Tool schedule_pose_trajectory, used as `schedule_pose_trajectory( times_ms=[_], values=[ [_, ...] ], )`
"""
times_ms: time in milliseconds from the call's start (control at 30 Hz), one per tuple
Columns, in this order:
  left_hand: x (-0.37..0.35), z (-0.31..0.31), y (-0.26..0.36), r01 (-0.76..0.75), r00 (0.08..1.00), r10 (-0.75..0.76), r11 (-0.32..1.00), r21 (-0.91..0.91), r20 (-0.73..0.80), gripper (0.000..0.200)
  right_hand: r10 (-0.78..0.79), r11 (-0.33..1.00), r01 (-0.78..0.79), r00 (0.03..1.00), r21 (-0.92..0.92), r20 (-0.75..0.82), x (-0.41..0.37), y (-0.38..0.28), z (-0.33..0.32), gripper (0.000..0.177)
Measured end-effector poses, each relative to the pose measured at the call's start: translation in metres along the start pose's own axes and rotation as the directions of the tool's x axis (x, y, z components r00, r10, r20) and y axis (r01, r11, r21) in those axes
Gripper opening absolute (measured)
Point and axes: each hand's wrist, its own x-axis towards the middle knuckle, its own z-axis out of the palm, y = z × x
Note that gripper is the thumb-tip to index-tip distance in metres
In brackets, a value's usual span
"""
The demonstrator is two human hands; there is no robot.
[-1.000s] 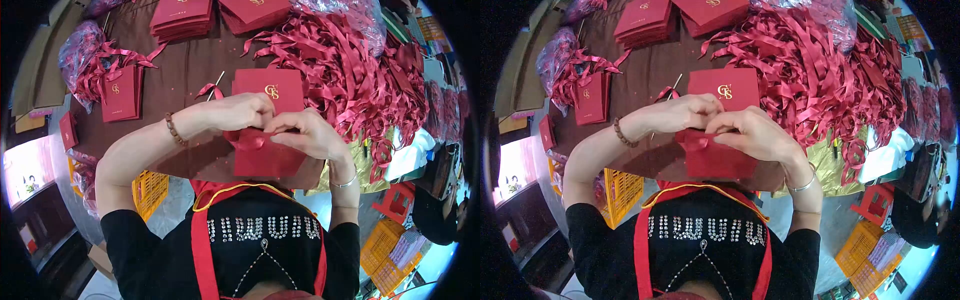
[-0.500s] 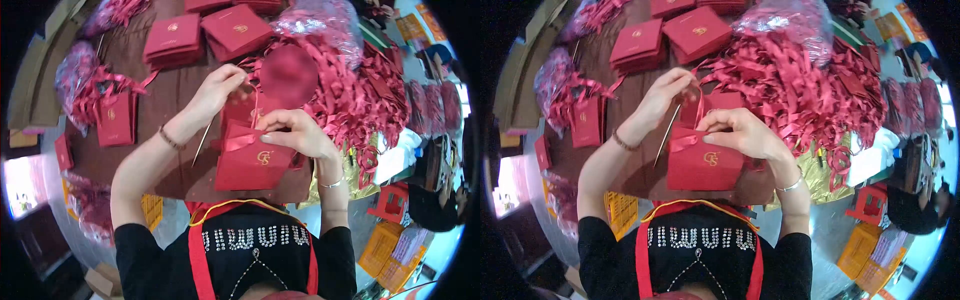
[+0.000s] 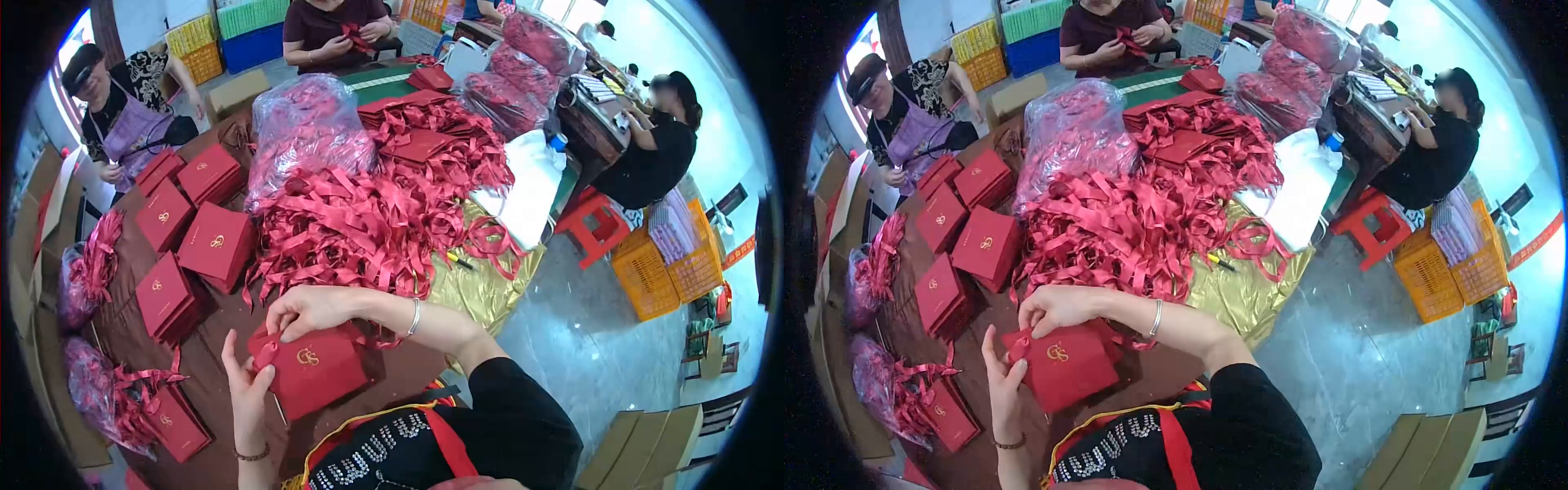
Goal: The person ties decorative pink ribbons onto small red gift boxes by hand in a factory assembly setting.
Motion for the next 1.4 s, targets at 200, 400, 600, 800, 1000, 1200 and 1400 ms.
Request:
schedule_pose_trajectory(
  times_ms=[200,400,600,800,1000,1200,1400],
  values=[
    [-0.007,-0.005,-0.012,-0.046,0.979,0.02,0.991,-0.126,-0.202,0.064,-0.134,0.811,0.056,0.987,-0.582,-0.092,-0.011,-0.001,0.011,0.04],
    [0.004,-0.003,-0.024,-0.109,0.921,0.095,0.994,-0.016,-0.378,0.055,-0.112,0.994,0.106,0.963,-0.037,-0.244,-0.023,0.02,0.007,0.042],
    [0.009,0.019,-0.042,-0.15,0.889,0.073,0.979,-0.138,-0.453,0.043,-0.227,0.912,0.081,0.916,-0.402,-0.331,-0.031,0.034,0.009,0.05],
    [0.015,0.019,-0.043,-0.136,0.904,0.097,0.988,-0.066,-0.416,0.043,-0.146,0.94,0.026,0.931,-0.339,-0.335,-0.038,0.037,0.008,0.046],
    [0.019,0.02,-0.053,-0.12,0.907,0.07,0.988,-0.095,-0.416,0.042,-0.195,0.926,0.048,0.91,-0.375,-0.365,-0.042,0.033,0.004,0.037],
    [0.019,0.022,-0.053,-0.133,0.9,0.064,0.982,-0.131,-0.432,0.039,-0.121,0.946,-0.05,0.862,-0.319,-0.492,-0.046,0.045,0.009,0.031],
    [0.011,0.004,-0.063,-0.085,0.916,0.078,0.996,0.0,-0.394,0.042,0.041,0.974,-0.132,0.9,-0.182,-0.434,-0.042,0.066,-0.002,0.031]
  ],
)
